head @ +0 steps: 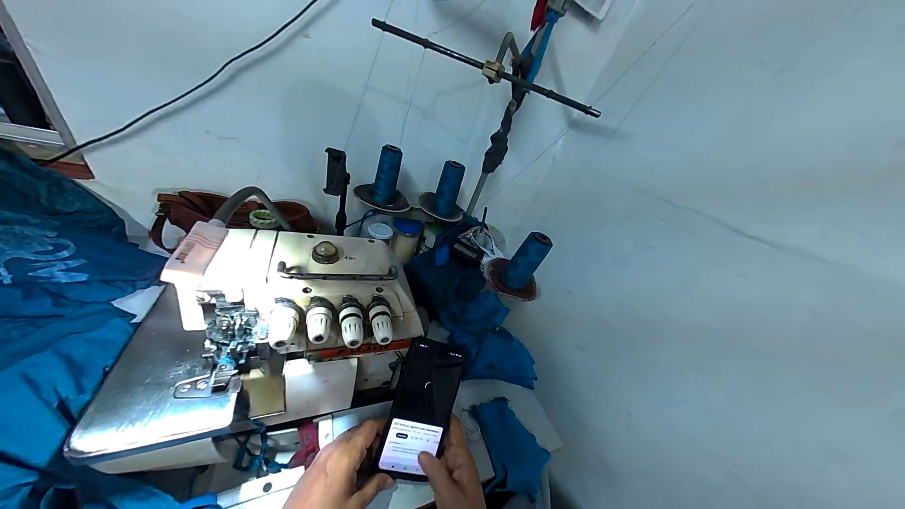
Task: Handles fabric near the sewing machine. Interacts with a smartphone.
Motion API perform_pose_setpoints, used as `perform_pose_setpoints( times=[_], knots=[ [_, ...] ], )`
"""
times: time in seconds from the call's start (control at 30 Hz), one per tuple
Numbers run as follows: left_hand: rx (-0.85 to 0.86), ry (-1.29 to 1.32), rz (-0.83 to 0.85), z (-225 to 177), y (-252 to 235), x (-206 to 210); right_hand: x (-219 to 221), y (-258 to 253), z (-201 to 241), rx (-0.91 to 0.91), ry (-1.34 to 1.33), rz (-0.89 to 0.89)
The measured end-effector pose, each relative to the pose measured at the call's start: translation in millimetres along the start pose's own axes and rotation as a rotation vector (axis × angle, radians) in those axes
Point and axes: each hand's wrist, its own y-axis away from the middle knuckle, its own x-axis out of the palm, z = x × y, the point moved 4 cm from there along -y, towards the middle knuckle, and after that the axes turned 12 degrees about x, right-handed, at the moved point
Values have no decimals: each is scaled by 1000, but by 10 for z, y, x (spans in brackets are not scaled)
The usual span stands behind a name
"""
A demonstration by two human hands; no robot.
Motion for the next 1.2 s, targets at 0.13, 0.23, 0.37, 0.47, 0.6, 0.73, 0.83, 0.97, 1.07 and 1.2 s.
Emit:
perform_pose_setpoints(
  times=[0.13,0.23,0.37,0.47,0.6,0.73,0.83,0.97,1.07,1.2],
  knots=[
    [7,1,-2,3,-2,2,6,1,-70,44,-28,-194],
    [14,-6,-4,9,-1,7,24,-2,-69,90,-56,-304],
    [6,-11,-3,3,-3,6,46,-13,-45,106,-65,-357],
    [7,-13,-3,5,-2,6,44,-14,-47,93,-60,-353],
    [-3,2,2,-4,-1,-1,47,-21,-48,93,-57,-365],
    [-13,-5,13,2,-2,0,52,-22,-41,101,-61,-366],
    [-10,-13,1,11,3,7,53,-20,-35,105,-61,-360],
    [-12,-21,6,18,0,13,49,-24,-36,108,-66,-352],
    [-11,-24,4,25,3,15,48,-24,-35,119,-59,-361],
    [-9,-23,5,9,2,10,41,-22,-45,123,-66,-374]
  ],
)
